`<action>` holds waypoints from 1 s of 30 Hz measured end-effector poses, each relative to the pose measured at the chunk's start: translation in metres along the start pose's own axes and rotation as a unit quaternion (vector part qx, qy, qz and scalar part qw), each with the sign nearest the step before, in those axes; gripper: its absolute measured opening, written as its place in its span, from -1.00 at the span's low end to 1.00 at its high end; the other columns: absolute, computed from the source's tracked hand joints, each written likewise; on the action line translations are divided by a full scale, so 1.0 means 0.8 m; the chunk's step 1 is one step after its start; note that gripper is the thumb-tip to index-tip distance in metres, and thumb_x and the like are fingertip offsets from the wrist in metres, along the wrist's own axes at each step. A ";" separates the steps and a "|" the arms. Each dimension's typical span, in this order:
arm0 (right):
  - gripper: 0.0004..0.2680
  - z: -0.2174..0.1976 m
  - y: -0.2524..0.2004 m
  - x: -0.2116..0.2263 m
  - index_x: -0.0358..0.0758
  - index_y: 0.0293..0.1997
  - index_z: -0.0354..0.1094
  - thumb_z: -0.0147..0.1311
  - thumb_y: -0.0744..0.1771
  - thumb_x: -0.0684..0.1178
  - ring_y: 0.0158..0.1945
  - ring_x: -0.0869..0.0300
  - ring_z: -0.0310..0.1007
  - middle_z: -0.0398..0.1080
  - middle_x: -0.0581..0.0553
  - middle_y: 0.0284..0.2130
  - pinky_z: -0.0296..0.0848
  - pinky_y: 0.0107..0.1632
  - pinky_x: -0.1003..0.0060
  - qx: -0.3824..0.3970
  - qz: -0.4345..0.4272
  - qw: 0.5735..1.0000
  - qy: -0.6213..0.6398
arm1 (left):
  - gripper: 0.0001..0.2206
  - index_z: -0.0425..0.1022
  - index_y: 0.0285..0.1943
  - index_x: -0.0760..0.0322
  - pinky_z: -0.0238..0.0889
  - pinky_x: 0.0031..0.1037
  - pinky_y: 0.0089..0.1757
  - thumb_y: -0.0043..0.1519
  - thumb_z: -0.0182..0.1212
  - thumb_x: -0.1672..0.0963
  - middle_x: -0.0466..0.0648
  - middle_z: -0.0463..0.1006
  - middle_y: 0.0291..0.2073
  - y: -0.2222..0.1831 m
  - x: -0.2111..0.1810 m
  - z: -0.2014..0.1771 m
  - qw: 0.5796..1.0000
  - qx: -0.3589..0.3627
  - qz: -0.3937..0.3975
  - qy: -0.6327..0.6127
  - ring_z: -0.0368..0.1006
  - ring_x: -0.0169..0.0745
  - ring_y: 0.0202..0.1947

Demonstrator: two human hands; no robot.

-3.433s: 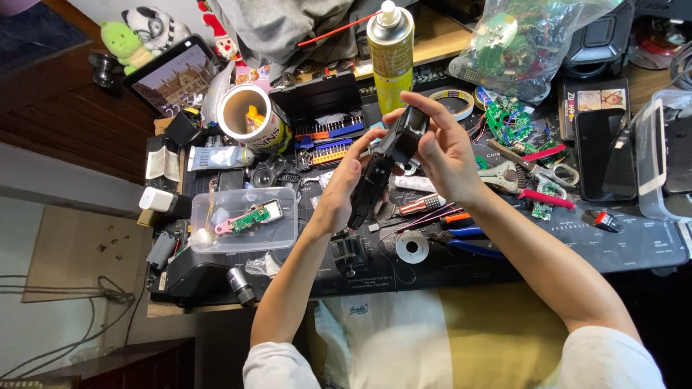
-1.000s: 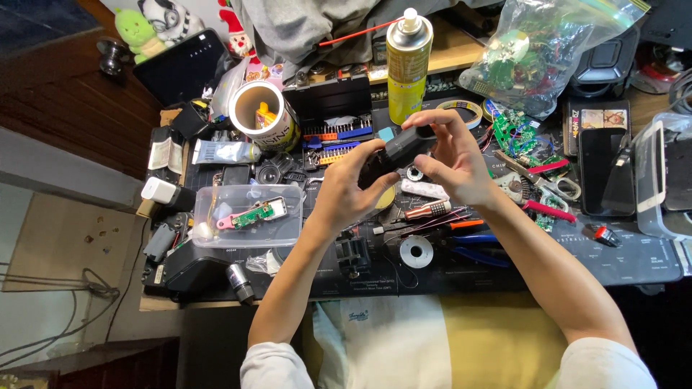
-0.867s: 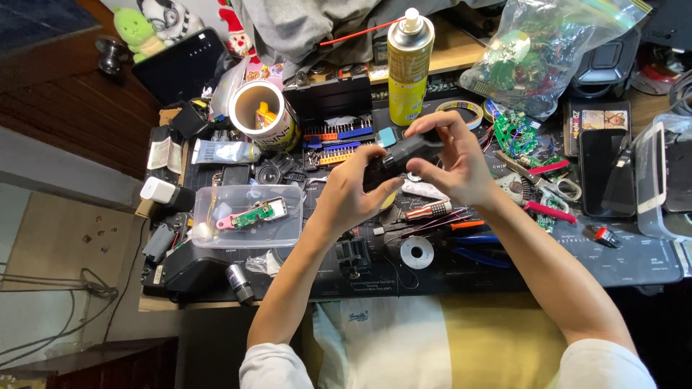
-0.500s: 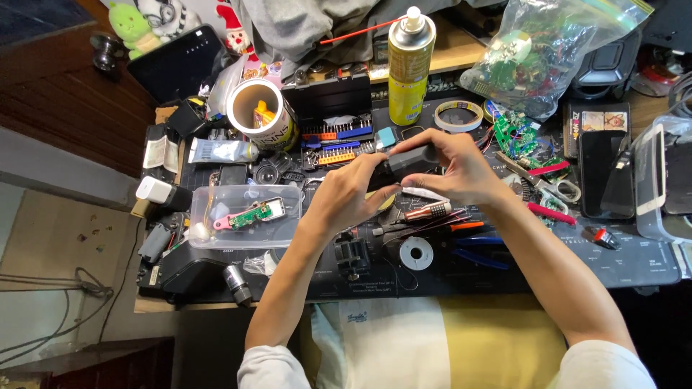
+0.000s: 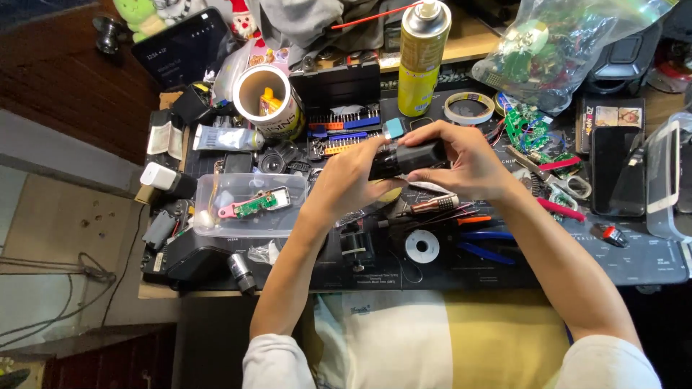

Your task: Disassembling and repairing internal parts of an electronic device using a screwdriver and pliers.

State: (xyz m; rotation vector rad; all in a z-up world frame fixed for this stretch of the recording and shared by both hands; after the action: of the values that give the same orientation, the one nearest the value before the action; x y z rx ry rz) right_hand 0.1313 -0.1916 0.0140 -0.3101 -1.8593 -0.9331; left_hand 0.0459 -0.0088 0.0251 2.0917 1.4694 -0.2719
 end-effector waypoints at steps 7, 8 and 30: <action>-0.70 0.011 -0.002 0.002 -0.44 0.02 0.50 0.51 0.25 -0.24 0.19 0.00 0.56 0.55 -0.35 0.05 0.54 0.25 0.11 -0.018 -0.037 0.998 0.043 | -0.54 0.50 0.14 0.38 0.63 -0.05 -0.14 0.24 0.52 0.00 0.21 0.72 -0.21 -0.008 0.011 0.020 0.995 0.067 -0.074 -0.028 0.73 0.24 -0.18; -0.77 0.010 -0.004 -0.002 -0.45 0.02 0.42 0.38 0.33 -0.21 0.10 -0.11 0.62 0.53 -0.41 -0.02 0.63 0.19 0.03 -0.086 -0.023 0.988 0.127 | -0.52 0.48 0.14 0.31 0.60 -0.03 -0.14 0.19 0.54 -0.02 0.17 0.72 -0.23 -0.009 0.014 0.032 0.993 0.077 -0.080 -0.033 0.73 0.25 -0.17; -0.70 0.056 -0.023 0.005 -0.10 -0.48 0.08 -0.19 0.49 0.00 -0.73 0.13 0.23 0.00 -0.04 -0.80 0.47 -0.51 0.16 -0.409 -0.039 0.860 0.302 | -0.55 0.35 0.08 0.12 0.54 0.10 -0.17 0.08 0.49 0.06 0.11 0.65 -0.35 -0.031 0.011 0.112 0.998 0.018 -0.059 -0.032 0.69 0.36 -0.23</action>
State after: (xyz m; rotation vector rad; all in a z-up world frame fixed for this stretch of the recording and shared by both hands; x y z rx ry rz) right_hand 0.0894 -0.1725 -0.0002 -0.3868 -0.8333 -1.6363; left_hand 0.0397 -0.0452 -0.0606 2.0073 1.5619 -0.4097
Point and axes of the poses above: each hand's wrist, its own y-axis towards the middle knuckle, its own z-axis out of the palm, x = y × z, the point moved 5 cm from there along y, towards the middle knuckle
